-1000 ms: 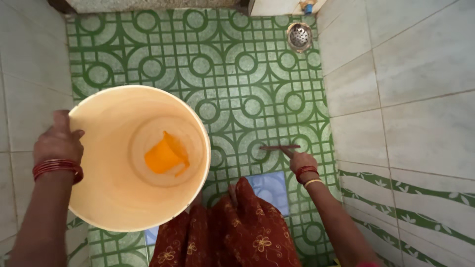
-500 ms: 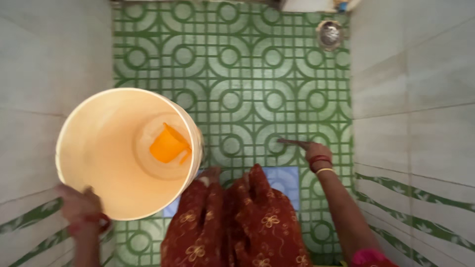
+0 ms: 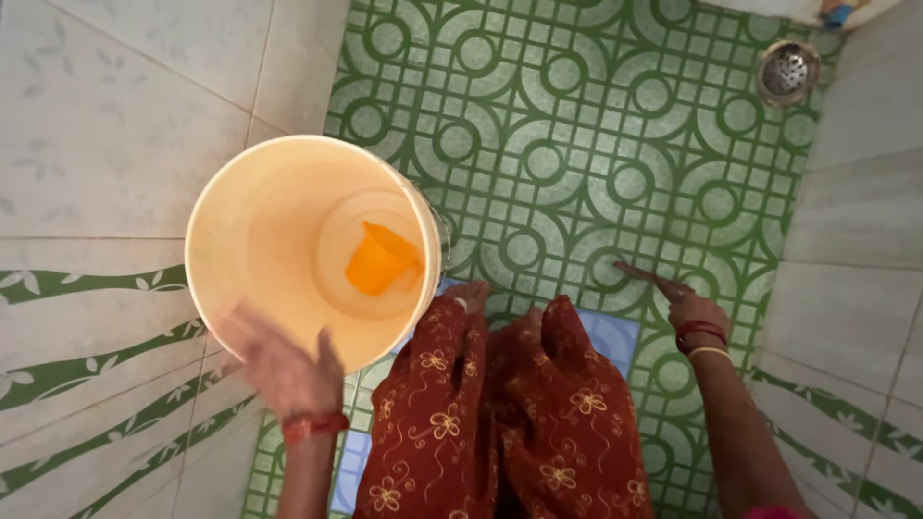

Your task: The person cleans the bathroom floor by pouring water from a yellow mug and using a squeegee to push the water toward a floor drain.

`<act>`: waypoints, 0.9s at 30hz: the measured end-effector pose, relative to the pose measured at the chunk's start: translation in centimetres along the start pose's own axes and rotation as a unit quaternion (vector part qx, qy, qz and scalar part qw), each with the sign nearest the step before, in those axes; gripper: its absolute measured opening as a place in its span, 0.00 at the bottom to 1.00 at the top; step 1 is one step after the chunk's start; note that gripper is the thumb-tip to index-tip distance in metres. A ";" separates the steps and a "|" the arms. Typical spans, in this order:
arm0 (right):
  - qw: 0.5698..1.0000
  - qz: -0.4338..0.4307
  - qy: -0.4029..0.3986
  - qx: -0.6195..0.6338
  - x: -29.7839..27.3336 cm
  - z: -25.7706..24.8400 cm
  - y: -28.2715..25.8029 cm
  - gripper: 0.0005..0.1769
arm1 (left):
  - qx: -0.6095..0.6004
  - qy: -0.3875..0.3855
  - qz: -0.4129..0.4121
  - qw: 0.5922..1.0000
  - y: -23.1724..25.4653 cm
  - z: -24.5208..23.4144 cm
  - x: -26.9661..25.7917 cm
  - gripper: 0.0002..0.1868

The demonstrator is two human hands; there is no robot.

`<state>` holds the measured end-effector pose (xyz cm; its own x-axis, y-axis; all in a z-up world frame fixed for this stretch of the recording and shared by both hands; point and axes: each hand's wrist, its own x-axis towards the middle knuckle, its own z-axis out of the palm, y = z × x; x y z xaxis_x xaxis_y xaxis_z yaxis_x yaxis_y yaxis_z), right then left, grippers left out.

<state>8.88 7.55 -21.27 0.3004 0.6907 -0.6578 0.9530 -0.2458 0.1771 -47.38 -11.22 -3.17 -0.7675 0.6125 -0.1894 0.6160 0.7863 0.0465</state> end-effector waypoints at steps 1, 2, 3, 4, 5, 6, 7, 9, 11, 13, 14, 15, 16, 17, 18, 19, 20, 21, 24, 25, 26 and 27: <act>1.000 -0.001 0.003 -0.004 -0.9 -0.6 -0.3 0.25 | -0.046 0.053 0.132 0.989 0.7 0.1 0.7 0.56; 0.999 -0.045 0.015 0.004 -1.8 -1.0 -0.5 0.30 | -0.046 0.023 0.205 0.977 1.5 0.7 2.4 0.50; 0.995 -0.091 0.029 0.015 -2.1 -1.4 -1.2 0.36 | -0.046 -0.003 0.280 0.959 2.9 1.9 5.2 0.44; 0.995 -0.092 0.034 0.015 -1.9 -1.7 -1.7 0.36 | -0.006 -0.073 0.309 0.948 4.6 3.5 7.9 0.38; 0.999 -0.053 0.008 -0.004 -1.7 -1.7 -2.0 0.35 | 0.036 -0.142 0.339 0.929 6.2 5.4 10.5 0.32; 0.999 -0.014 -0.018 -0.022 -1.2 -1.5 -1.9 0.34 | 0.088 -0.191 0.359 0.909 7.6 7.5 12.7 0.30; 1.000 -0.011 -0.011 -0.017 -0.5 -1.1 -1.7 0.34 | 0.145 -0.208 0.372 0.893 9.0 9.7 14.4 0.29; 0.999 0.015 -0.014 -0.029 1.1 -0.2 -1.2 0.25 | 0.232 -0.220 0.389 0.864 10.5 14.8 16.9 0.26; 0.998 0.003 0.001 -0.064 1.8 0.8 -0.7 0.24 | 0.297 -0.226 0.402 0.836 11.0 20.1 18.7 0.24; 0.998 0.009 -0.004 -0.063 2.0 1.1 -0.6 0.23 | 0.332 -0.241 0.412 0.814 11.4 25.0 20.1 0.23; 0.998 0.011 -0.015 -0.064 2.5 0.7 -0.7 0.23 | 0.343 -0.248 0.416 0.805 11.7 27.1 20.8 0.22; 0.998 0.016 -0.011 -0.063 2.8 0.6 -0.8 0.23 | 0.349 -0.260 0.420 0.796 11.4 29.1 20.5 0.22; 0.996 0.040 -0.036 -0.066 3.0 0.8 -1.1 0.22 | 0.346 -0.275 0.421 0.792 11.0 30.9 20.1 0.21; 0.994 0.065 -0.062 -0.069 3.3 0.7 -1.3 0.22 | 0.344 -0.291 0.422 0.786 10.4 32.3 19.3 0.20; 0.994 0.069 -0.060 -0.067 3.7 0.4 -1.3 0.22 | 0.315 -0.297 0.397 0.810 10.3 33.4 18.9 0.20; 0.996 0.030 -0.057 -0.069 3.9 0.2 -1.1 0.22 | 0.285 -0.304 0.370 0.830 10.1 34.1 18.4 0.20; 0.996 -0.009 -0.054 -0.071 4.1 0.1 -0.8 0.22 | 0.280 -0.303 0.379 0.828 9.9 34.4 17.9 0.19; 0.996 -0.005 -0.055 -0.072 4.3 0.1 -0.5 0.22 | 0.274 -0.303 0.389 0.826 9.9 34.6 17.6 0.18; 0.996 0.011 -0.036 -0.087 5.2 0.2 -0.6 0.21 | 0.345 -0.289 0.430 0.783 9.7 34.8 17.5 0.18; 0.996 0.005 -0.034 -0.088 5.5 0.2 -0.6 0.21 | 0.380 -0.280 0.449 0.759 9.5 34.8 17.5 0.18; 0.996 0.000 -0.033 -0.088 5.6 0.2 -0.3 0.21 | 0.415 -0.270 0.466 0.733 9.5 34.7 17.5 0.18; 0.996 0.003 -0.034 -0.086 5.7 0.2 -0.1 0.21 | 0.450 -0.258 0.483 0.705 9.6 34.5 17.7 0.18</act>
<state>10.54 11.40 -25.19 0.3074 0.6408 -0.7035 0.9459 -0.1254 0.2991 -48.87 4.36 -39.94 0.1122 0.5330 -0.8386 0.8484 -0.4908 -0.1984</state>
